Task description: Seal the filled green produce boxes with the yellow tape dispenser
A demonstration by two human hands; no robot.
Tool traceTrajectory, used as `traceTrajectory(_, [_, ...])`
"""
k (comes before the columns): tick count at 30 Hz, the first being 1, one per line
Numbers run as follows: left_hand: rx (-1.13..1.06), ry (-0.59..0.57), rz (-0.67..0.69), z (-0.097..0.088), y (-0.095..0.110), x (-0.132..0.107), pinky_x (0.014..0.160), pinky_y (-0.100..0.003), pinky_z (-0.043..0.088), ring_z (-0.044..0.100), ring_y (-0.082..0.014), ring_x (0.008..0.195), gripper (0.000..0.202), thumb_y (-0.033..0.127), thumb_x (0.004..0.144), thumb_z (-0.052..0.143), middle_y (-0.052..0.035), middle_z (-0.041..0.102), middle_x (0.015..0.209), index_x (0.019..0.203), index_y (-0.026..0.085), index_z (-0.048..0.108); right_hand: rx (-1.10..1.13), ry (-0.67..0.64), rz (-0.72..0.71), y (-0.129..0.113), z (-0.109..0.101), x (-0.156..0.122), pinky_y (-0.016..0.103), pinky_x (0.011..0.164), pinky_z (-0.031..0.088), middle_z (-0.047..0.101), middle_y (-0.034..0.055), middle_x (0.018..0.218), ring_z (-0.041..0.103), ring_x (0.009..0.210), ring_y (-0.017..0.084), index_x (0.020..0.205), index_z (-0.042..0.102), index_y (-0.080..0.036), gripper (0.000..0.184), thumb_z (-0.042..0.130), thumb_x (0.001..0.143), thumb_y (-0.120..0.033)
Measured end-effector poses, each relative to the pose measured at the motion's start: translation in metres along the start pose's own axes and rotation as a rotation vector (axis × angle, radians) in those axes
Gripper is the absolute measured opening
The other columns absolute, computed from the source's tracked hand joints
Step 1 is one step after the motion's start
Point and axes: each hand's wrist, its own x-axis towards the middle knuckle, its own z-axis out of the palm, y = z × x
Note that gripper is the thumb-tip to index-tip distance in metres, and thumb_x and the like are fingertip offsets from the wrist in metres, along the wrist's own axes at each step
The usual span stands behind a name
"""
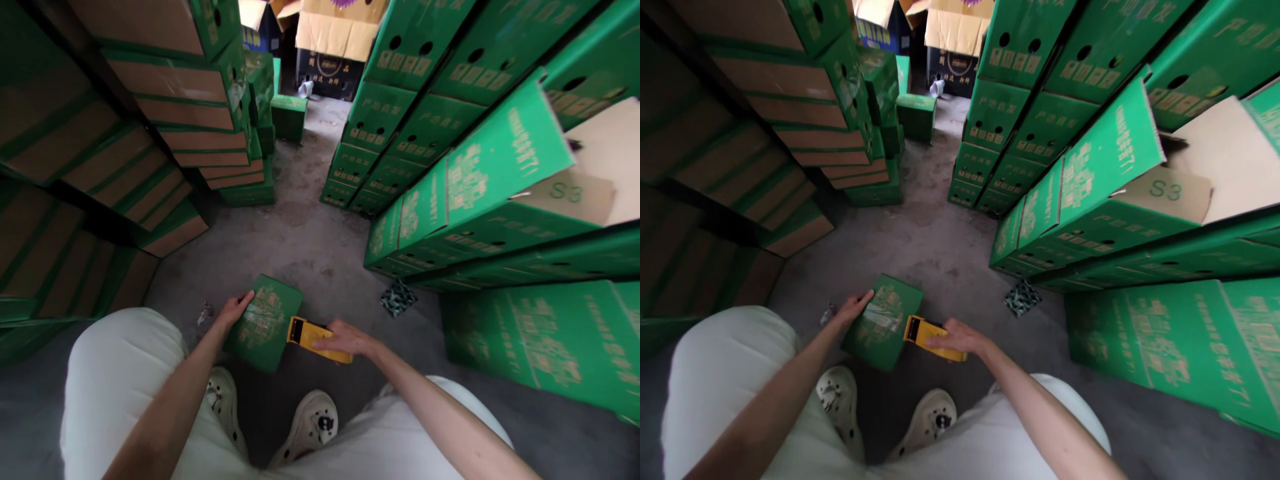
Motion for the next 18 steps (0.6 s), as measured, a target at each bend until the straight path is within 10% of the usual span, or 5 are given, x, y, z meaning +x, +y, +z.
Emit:
traceTrajectory(4, [-0.258, -0.133, -0.042, 0.024, 0.006, 0.005, 0.095, -0.034, 0.049, 0.063, -0.0243, 0.115, 0.069, 0.063, 0.095, 0.027, -0.0150, 0.062, 0.130, 0.133, 0.013, 0.056, -0.034, -0.082, 0.038, -0.016, -0.002, -0.006, 0.021, 0.048, 0.047, 0.072, 0.0086, 0.074, 0.067, 0.059, 0.018, 0.081, 0.070, -0.014, 0.063, 0.064, 0.068, -0.075])
traceTrajectory(9, [-0.041, -0.168, 0.183, 0.045, 0.009, 0.004, 0.109, -0.037, 0.037, 0.047, -0.0278, 0.133, 0.077, 0.066, 0.080, 0.058, -0.0133, 0.050, 0.143, 0.140, 0.017, 0.050, -0.071, -0.105, 0.200, -0.009, -0.014, -0.034, 0.023, 0.050, 0.047, 0.073, 0.0095, 0.077, 0.067, 0.062, 0.019, 0.087, 0.071, -0.014, 0.065, 0.062, 0.068, -0.076])
traceTrajectory(18, [-0.078, -0.246, 0.162, 0.053, 0.005, -0.005, 0.094, -0.035, 0.049, 0.062, -0.0280, 0.115, 0.074, 0.059, 0.073, 0.067, -0.0090, 0.066, 0.126, 0.136, 0.021, 0.056, 0.051, -0.043, 0.278, 0.048, 0.033, -0.084, 0.026, 0.064, 0.051, 0.073, 0.0097, 0.097, 0.069, 0.085, 0.025, 0.098, 0.073, -0.020, 0.063, 0.055, 0.075, -0.076])
